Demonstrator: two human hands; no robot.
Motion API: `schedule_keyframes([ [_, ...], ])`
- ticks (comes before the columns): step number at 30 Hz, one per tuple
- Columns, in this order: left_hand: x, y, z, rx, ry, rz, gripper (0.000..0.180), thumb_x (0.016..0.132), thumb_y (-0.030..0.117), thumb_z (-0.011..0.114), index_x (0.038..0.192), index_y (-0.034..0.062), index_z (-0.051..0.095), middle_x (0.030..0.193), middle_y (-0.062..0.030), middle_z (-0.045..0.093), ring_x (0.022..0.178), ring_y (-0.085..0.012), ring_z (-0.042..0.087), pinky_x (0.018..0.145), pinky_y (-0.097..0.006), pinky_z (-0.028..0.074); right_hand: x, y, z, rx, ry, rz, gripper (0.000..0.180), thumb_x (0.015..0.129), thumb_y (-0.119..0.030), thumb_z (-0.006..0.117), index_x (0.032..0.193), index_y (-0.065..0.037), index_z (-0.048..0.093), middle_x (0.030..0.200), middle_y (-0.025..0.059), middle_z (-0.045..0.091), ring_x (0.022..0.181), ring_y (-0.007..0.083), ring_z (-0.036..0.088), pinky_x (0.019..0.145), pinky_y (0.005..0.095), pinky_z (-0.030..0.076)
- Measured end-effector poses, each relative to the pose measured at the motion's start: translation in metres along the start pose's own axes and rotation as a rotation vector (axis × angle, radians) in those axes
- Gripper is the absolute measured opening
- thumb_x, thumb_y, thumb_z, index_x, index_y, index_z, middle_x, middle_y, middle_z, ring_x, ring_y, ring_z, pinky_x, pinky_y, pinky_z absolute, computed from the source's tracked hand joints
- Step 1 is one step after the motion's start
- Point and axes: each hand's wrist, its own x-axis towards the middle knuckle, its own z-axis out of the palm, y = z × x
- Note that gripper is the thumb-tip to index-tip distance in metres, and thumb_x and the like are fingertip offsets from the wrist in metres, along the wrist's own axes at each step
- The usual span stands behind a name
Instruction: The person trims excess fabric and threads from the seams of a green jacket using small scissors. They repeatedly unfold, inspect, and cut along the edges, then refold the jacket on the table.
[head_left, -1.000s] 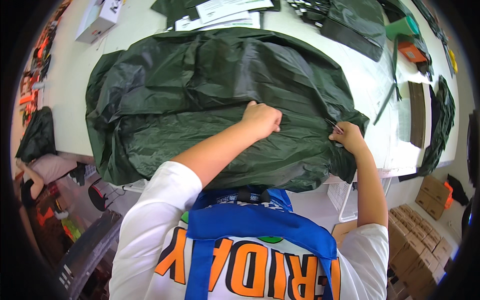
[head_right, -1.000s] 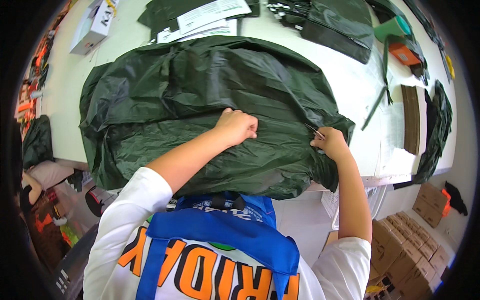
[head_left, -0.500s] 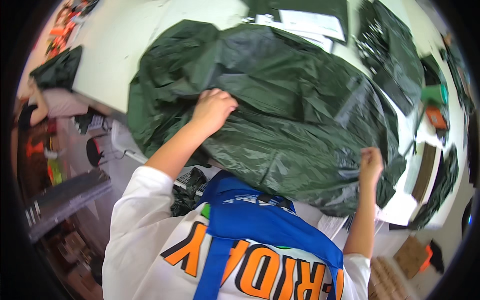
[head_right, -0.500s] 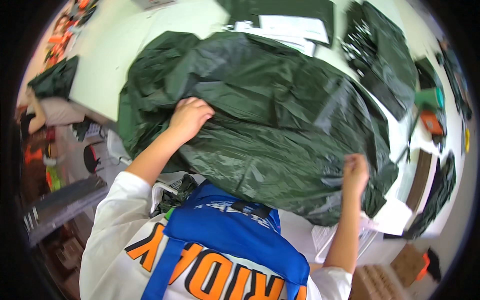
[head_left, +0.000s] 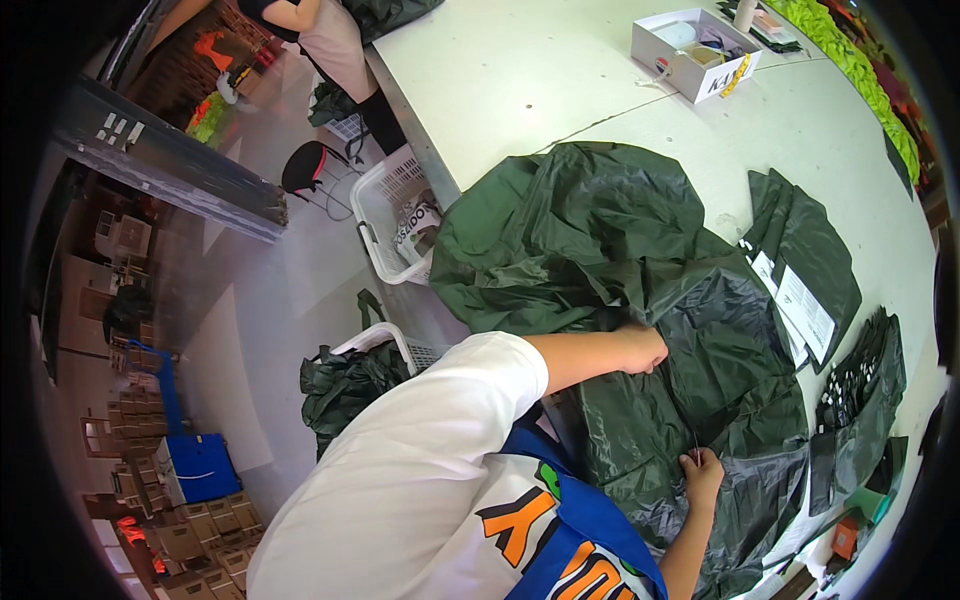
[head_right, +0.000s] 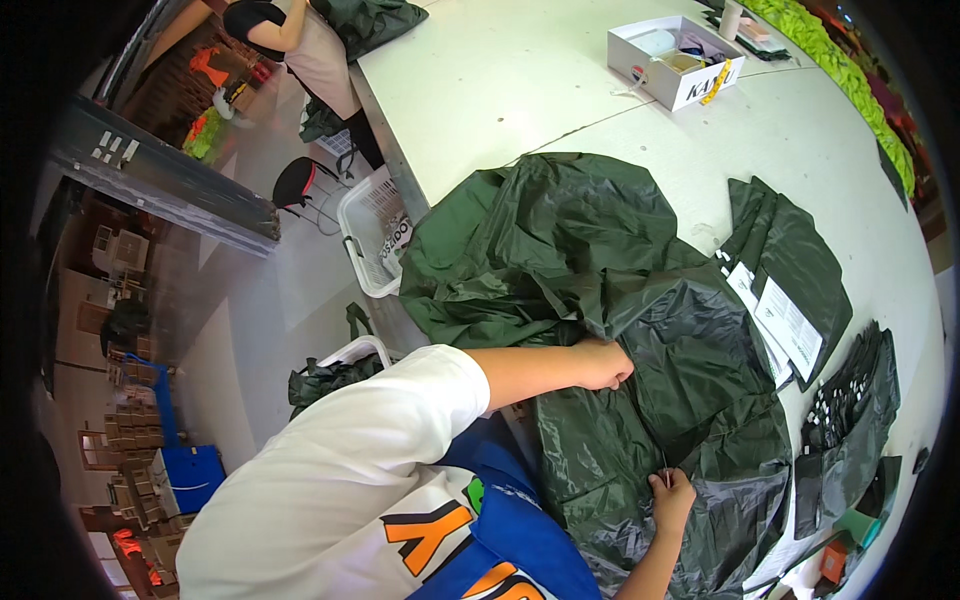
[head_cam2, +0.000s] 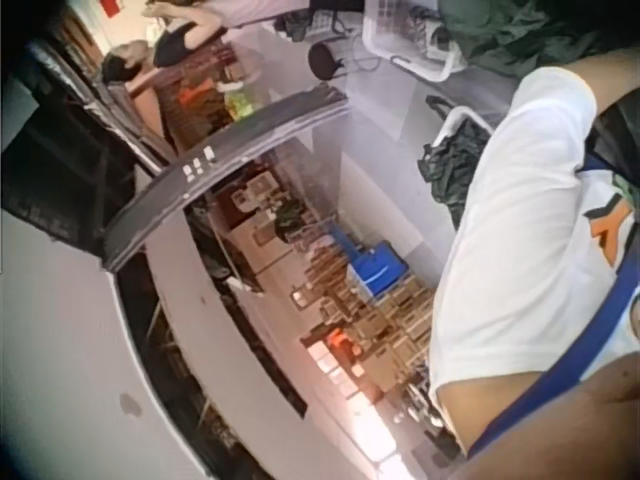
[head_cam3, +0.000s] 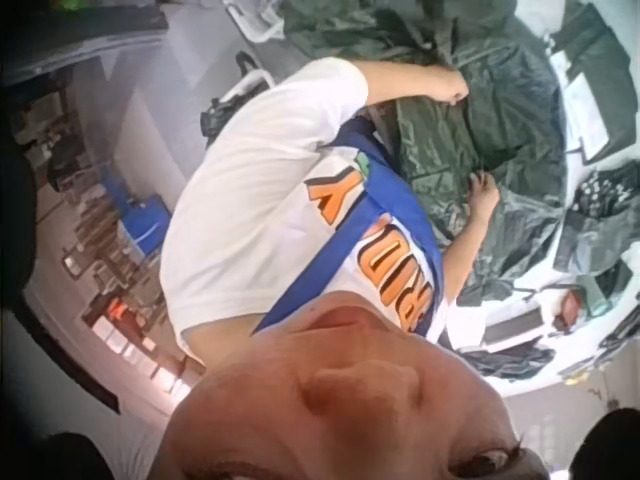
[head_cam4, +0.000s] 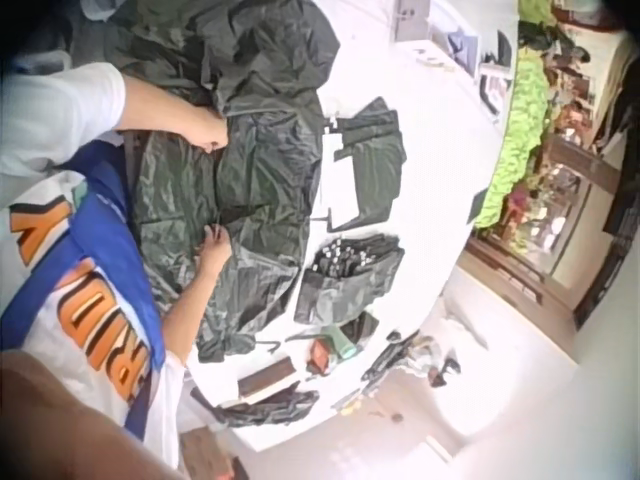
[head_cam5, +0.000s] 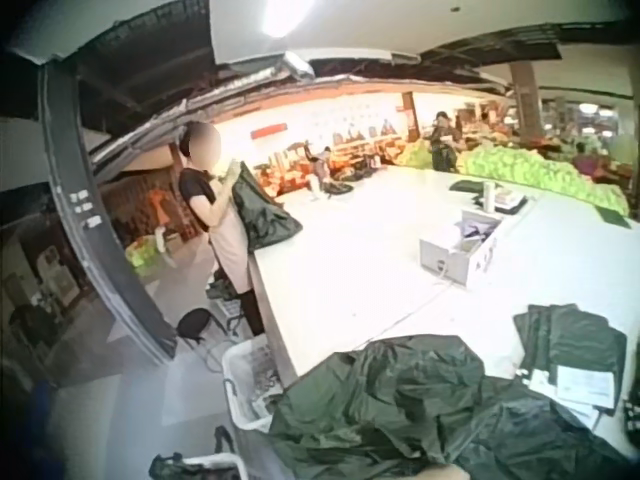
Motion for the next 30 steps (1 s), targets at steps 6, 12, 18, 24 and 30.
schedule_keyframes([
  [6, 0.036, -0.01, -0.002, 0.091, -0.217, 0.113, 0.018, 0.067, 0.023, 0.076, 0.079, 0.0131, 0.068, 0.078, -0.0088, 0.066, 0.078, -0.0298, 0.063, 0.067, -0.044, 0.049, 0.007, 0.001, -0.009, -0.1, -0.075, 0.088, 0.02, 0.072, -0.012, 0.072, 0.08, 0.003, 0.061, 0.07, 0.0171, 0.063, 0.064, 0.0263, 0.061, 0.063, 0.0349, 0.047],
  [12, -0.027, 0.005, -0.024, 0.193, 0.076, 0.017, 0.028, 0.075, 0.027, 0.069, 0.094, 0.0081, 0.061, 0.092, -0.0115, 0.063, 0.09, -0.0314, 0.063, 0.072, -0.044, 0.05, 0.002, -0.009, -0.01, -0.089, -0.057, 0.032, 0.021, 0.074, -0.012, 0.073, 0.079, 0.003, 0.058, 0.072, 0.0188, 0.061, 0.066, 0.0317, 0.059, 0.063, 0.0371, 0.046],
  [18, -0.14, -0.01, -0.07, 0.414, 0.456, -0.144, 0.018, 0.07, 0.008, 0.063, 0.087, 0.0084, 0.059, 0.082, -0.0091, 0.058, 0.084, -0.031, 0.059, 0.07, -0.041, 0.048, -0.023, -0.022, -0.017, -0.189, 0.031, 0.015, 0.02, 0.076, -0.008, 0.07, 0.077, 0.002, 0.054, 0.077, 0.02, 0.059, 0.071, 0.0386, 0.057, 0.064, 0.0422, 0.046],
  [24, -0.198, 0.033, -0.073, 0.106, 0.484, -0.085, 0.022, 0.069, 0.01, 0.072, 0.088, 0.0063, 0.062, 0.078, -0.0104, 0.059, 0.076, -0.0316, 0.059, 0.067, -0.039, 0.049, -0.018, -0.151, 0.01, 0.028, 0.173, -0.662, 0.038, 0.062, 0.006, 0.067, 0.098, -0.006, 0.064, 0.098, 0.0136, 0.062, 0.089, 0.0331, 0.063, 0.074, 0.0357, 0.053],
  [30, -0.204, 0.044, -0.091, -0.854, 0.177, -0.117, 0.014, 0.083, 0.005, 0.067, 0.094, 0.0011, 0.059, 0.079, -0.0002, 0.061, 0.066, -0.0039, 0.055, 0.058, -0.02, 0.045, 0.001, -0.228, 0.068, 0.225, -0.105, -1.014, 0.043, 0.067, -0.004, 0.069, 0.109, -0.008, 0.061, 0.098, 0.0075, 0.063, 0.079, 0.0249, 0.065, 0.064, 0.0332, 0.053],
])
